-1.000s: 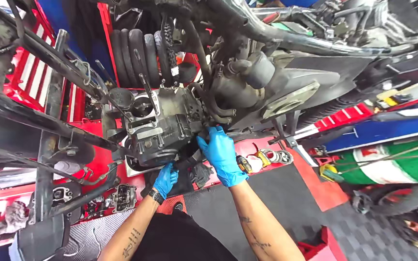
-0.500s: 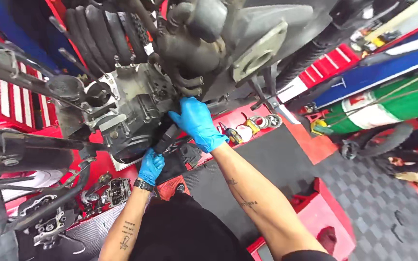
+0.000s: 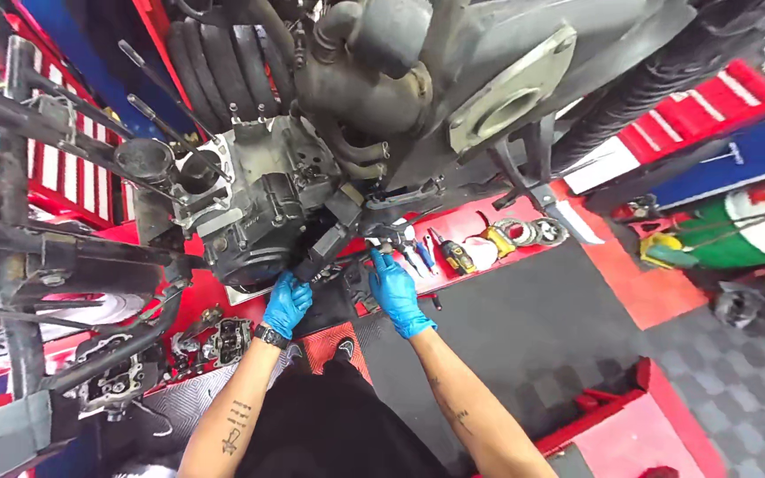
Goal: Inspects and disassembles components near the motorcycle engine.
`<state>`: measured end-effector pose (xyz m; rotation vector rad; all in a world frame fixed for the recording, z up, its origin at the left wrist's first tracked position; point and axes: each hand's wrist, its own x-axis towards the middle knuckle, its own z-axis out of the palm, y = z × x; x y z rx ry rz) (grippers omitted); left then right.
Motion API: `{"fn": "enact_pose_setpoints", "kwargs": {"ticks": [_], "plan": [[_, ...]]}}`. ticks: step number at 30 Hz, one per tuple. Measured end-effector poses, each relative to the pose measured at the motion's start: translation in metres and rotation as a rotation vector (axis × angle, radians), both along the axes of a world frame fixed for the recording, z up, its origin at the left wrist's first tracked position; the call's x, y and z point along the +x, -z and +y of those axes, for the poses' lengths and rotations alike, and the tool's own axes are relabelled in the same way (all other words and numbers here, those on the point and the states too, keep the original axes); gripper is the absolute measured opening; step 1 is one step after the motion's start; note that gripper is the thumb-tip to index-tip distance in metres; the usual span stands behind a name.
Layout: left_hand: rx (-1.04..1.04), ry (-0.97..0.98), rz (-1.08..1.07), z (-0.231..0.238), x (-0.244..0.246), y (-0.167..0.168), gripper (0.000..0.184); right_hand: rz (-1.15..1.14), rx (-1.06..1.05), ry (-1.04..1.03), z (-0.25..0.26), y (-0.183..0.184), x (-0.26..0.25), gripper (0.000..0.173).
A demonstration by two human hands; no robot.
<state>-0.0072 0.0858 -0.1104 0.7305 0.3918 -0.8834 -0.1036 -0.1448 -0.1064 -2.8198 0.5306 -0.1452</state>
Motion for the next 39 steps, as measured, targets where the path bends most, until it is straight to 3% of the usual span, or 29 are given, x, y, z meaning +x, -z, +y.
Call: {"fn": "enact_pose_setpoints", "kwargs": {"ticks": [4, 11, 22, 26, 29, 31, 33, 35, 37, 39], "plan": [[0.020, 0.005, 0.000, 0.001, 0.002, -0.001, 0.057, 0.007, 0.051, 0.021, 0.000, 0.023, -0.002, 0.060], [0.047, 0.005, 0.019, 0.001, 0.002, -0.007, 0.059, -0.253, -0.057, 0.059, 0.008, 0.051, -0.002, 0.046], [0.088, 0.006, 0.076, 0.001, 0.004, -0.007, 0.059, -0.391, -0.013, 0.036, 0.004, 0.071, -0.006, 0.045], [0.068, -0.004, 0.064, 0.001, 0.006, -0.005, 0.059, -0.249, 0.051, 0.055, 0.007, 0.041, -0.007, 0.053], [0.048, 0.011, 0.064, -0.001, 0.001, -0.002, 0.056, -0.419, 0.080, 0.120, 0.031, 0.007, -0.007, 0.050], [0.056, 0.048, 0.031, -0.005, -0.004, -0.003, 0.054, -0.572, 0.306, 0.100, 0.051, -0.021, -0.001, 0.056], [0.061, 0.070, -0.002, -0.006, -0.005, -0.003, 0.054, -0.672, 0.646, 0.075, 0.068, -0.052, 0.008, 0.075], [0.042, 0.080, -0.016, -0.005, -0.006, -0.002, 0.056, -0.712, 0.777, 0.065, 0.078, -0.078, 0.016, 0.096], [0.013, 0.075, -0.015, -0.006, -0.007, -0.003, 0.057, -0.688, 0.709, 0.072, 0.085, -0.097, 0.025, 0.105], [0.009, 0.069, -0.008, -0.007, -0.008, -0.006, 0.057, -0.629, 0.502, 0.115, 0.094, -0.108, 0.036, 0.108]]}}
